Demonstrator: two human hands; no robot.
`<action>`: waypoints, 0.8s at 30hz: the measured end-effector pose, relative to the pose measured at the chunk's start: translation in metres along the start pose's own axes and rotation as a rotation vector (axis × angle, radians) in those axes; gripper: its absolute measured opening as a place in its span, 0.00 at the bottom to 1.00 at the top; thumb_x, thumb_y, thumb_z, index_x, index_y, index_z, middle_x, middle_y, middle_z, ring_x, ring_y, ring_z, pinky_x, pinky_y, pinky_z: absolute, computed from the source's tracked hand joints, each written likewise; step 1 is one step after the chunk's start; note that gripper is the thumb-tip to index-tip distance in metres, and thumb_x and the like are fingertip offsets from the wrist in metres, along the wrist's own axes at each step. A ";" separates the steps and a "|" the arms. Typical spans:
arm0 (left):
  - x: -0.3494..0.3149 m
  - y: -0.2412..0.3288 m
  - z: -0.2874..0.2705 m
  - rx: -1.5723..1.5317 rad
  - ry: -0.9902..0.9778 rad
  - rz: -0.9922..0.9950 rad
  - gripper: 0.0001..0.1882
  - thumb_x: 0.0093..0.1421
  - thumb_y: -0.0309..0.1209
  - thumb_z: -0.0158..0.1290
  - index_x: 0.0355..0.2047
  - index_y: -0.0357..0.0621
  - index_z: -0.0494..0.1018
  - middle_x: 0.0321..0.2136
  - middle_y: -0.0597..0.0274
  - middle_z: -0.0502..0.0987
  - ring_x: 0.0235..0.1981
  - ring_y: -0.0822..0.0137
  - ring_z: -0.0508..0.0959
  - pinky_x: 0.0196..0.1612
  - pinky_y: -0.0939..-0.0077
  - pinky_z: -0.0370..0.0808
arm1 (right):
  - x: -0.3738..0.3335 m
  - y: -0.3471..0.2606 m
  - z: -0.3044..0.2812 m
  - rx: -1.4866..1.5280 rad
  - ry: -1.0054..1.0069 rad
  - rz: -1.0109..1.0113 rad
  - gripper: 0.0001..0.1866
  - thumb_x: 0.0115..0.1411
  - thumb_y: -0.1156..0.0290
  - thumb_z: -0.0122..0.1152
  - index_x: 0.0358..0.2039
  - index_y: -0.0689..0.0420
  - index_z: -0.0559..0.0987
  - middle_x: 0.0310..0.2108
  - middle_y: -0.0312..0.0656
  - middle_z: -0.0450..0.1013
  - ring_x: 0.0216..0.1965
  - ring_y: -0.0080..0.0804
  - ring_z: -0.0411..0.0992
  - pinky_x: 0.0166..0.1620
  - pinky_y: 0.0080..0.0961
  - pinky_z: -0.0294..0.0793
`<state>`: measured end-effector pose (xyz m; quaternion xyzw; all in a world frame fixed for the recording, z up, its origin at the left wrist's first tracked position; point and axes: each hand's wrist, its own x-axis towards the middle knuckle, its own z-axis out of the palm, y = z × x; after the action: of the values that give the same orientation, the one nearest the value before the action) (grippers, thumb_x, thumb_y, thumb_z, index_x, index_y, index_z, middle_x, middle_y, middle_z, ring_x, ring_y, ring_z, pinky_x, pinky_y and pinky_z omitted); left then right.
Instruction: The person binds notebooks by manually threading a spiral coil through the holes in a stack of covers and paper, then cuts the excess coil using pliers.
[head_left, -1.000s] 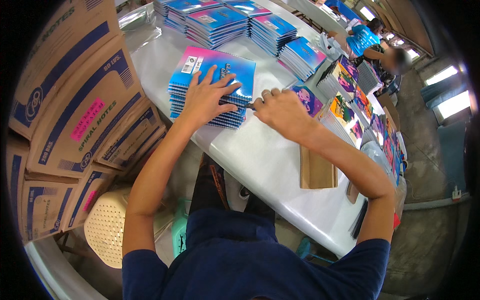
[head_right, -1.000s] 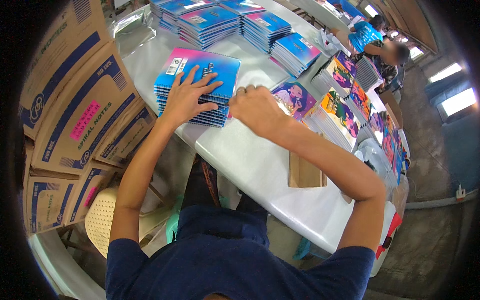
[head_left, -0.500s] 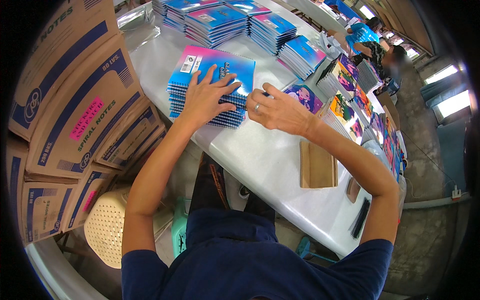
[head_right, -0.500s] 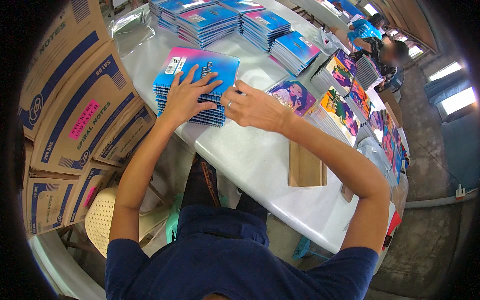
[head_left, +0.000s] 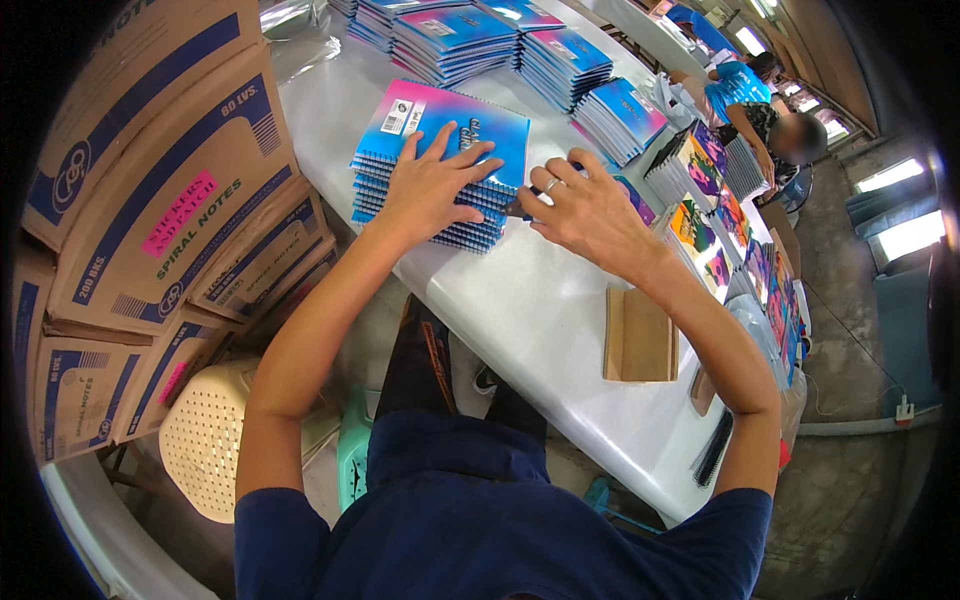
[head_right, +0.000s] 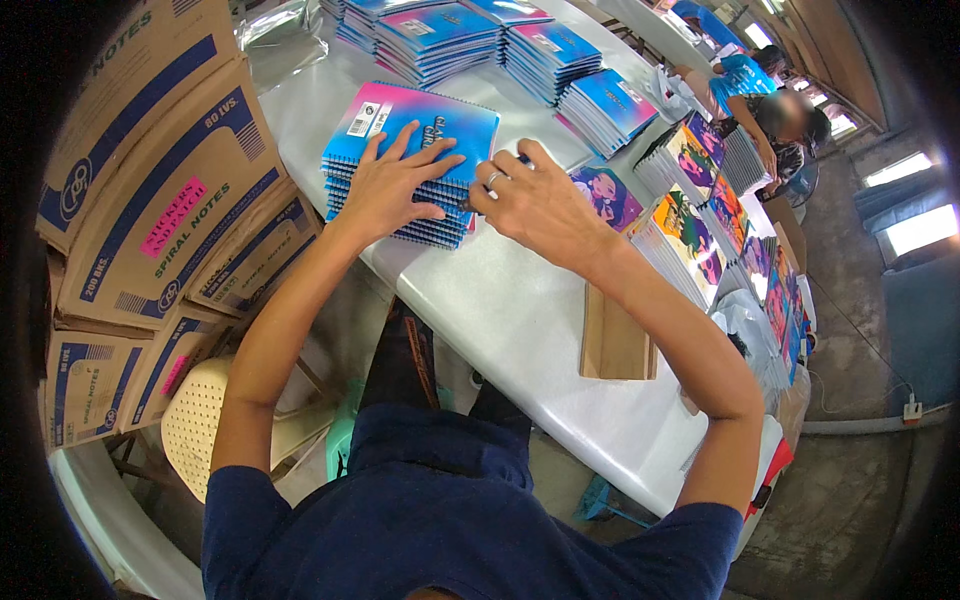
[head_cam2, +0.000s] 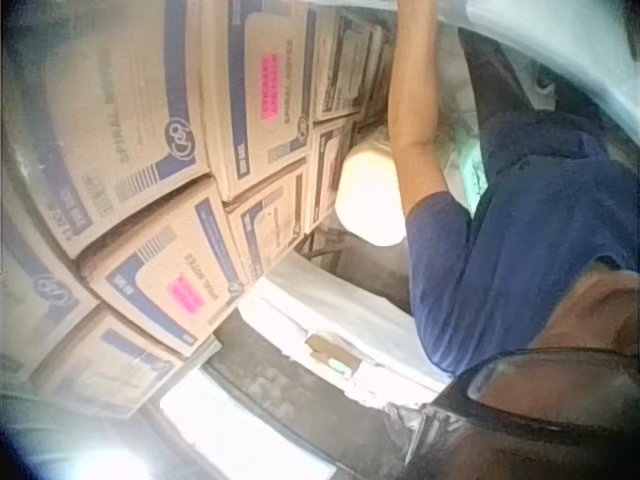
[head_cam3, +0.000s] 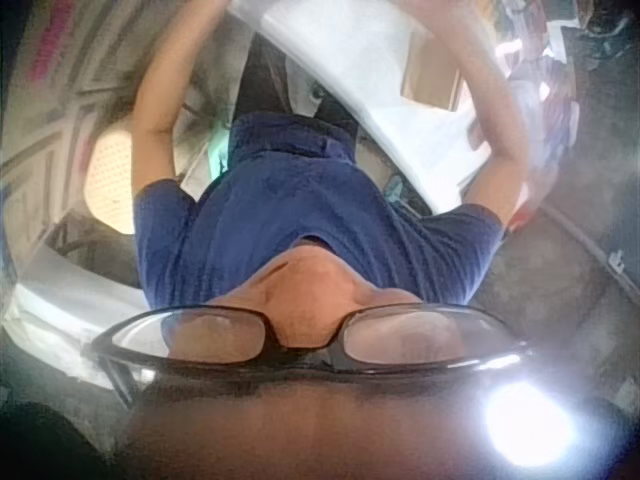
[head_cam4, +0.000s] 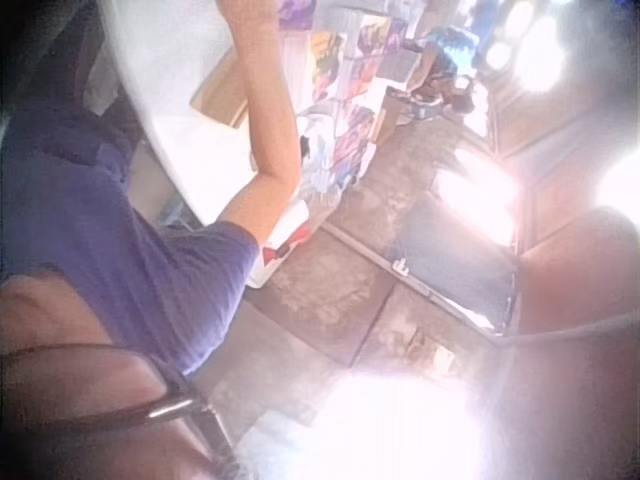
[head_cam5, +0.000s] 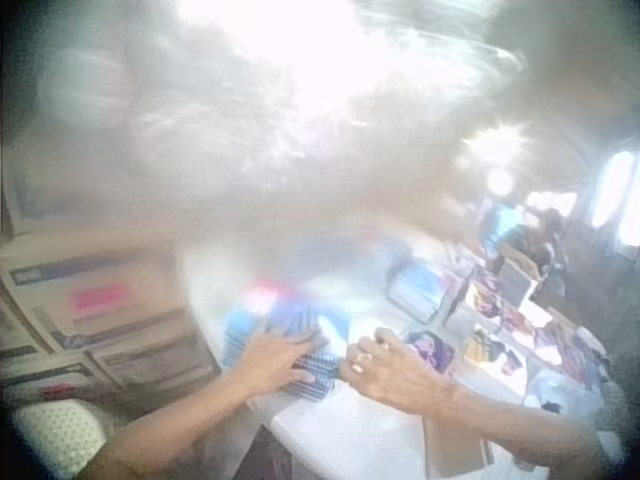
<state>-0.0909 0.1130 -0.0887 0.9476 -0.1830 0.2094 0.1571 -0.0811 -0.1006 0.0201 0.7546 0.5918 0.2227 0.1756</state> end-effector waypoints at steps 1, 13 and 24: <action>0.000 0.001 -0.001 0.005 -0.010 -0.010 0.41 0.42 0.47 0.66 0.60 0.71 0.67 0.63 0.79 0.64 0.67 0.55 0.56 0.65 0.44 0.50 | -0.001 0.001 0.002 -0.032 -0.051 -0.047 0.09 0.51 0.72 0.60 0.35 0.54 0.78 0.40 0.35 0.72 0.49 0.28 0.68 0.58 0.33 0.62; 0.002 0.002 -0.004 0.006 -0.023 0.006 0.41 0.42 0.45 0.67 0.59 0.70 0.67 0.62 0.79 0.65 0.67 0.55 0.57 0.64 0.44 0.52 | -0.001 -0.025 0.015 -0.080 -0.165 -0.101 0.07 0.53 0.71 0.57 0.32 0.58 0.77 0.37 0.39 0.73 0.45 0.34 0.71 0.50 0.31 0.69; -0.003 0.003 -0.001 0.054 0.007 -0.001 0.44 0.40 0.45 0.68 0.61 0.69 0.65 0.63 0.78 0.63 0.67 0.55 0.56 0.64 0.44 0.54 | -0.011 -0.007 0.011 0.050 0.005 -0.017 0.10 0.50 0.69 0.61 0.35 0.52 0.80 0.39 0.35 0.73 0.46 0.28 0.70 0.55 0.34 0.65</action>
<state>-0.0951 0.1114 -0.0883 0.9509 -0.1763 0.2175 0.1322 -0.0831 -0.1093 0.0064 0.7529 0.6042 0.2083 0.1571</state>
